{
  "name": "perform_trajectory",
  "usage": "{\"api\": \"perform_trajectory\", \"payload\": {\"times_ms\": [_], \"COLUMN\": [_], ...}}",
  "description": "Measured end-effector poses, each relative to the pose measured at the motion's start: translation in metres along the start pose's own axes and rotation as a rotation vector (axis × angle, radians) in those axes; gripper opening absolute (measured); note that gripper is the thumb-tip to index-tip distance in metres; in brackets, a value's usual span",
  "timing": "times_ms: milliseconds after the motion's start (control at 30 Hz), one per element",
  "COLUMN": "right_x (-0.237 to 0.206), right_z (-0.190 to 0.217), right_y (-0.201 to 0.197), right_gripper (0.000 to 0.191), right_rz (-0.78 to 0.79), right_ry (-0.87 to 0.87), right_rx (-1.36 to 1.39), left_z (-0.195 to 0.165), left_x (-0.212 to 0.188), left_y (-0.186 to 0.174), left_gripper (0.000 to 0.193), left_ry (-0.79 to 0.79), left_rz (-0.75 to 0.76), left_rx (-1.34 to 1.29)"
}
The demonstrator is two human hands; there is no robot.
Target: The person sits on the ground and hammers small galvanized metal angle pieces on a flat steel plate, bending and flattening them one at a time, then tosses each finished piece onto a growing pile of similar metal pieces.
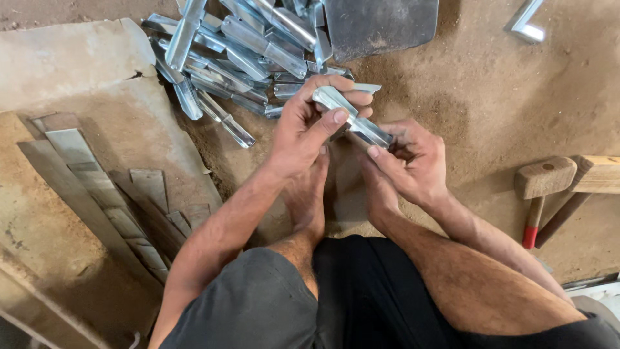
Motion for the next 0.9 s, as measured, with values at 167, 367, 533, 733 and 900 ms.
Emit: {"api": "perform_trajectory", "payload": {"times_ms": [167,367,533,733,900], "right_x": [0.010,0.005,0.011,0.010,0.001], "right_z": [0.048,0.063,0.030,0.019,0.003], "right_y": [0.015,0.026,0.031,0.025,0.015], "right_gripper": [0.033,0.033,0.020,0.020,0.021], "right_rz": [0.009,0.004,0.117,0.159,0.154], "right_ry": [-0.360,-0.557,-0.422,-0.251,-0.098], "right_rx": [-0.584,-0.722,-0.732,-0.519,-0.186], "left_z": [-0.010,-0.004,-0.020,-0.032,-0.030], "left_x": [0.000,0.003,0.003,-0.006,-0.017], "left_y": [0.010,0.002,0.038,0.056,0.042], "left_gripper": [0.035,0.027,0.030,0.076,0.104], "left_ry": [-0.010,0.093,0.117,0.134,0.167], "left_rz": [0.038,-0.255,-0.096,0.173,0.245], "left_rx": [-0.018,-0.092,0.845,0.721,0.890]}}
Point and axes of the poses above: each hand's wrist, its own x-axis towards the middle knuckle, its own y-axis out of the palm, z = x × y, the point moved 10 cm from there along x, towards the middle knuckle, and after that the axes turned 1 degree about -y, right-handed, at the moved point
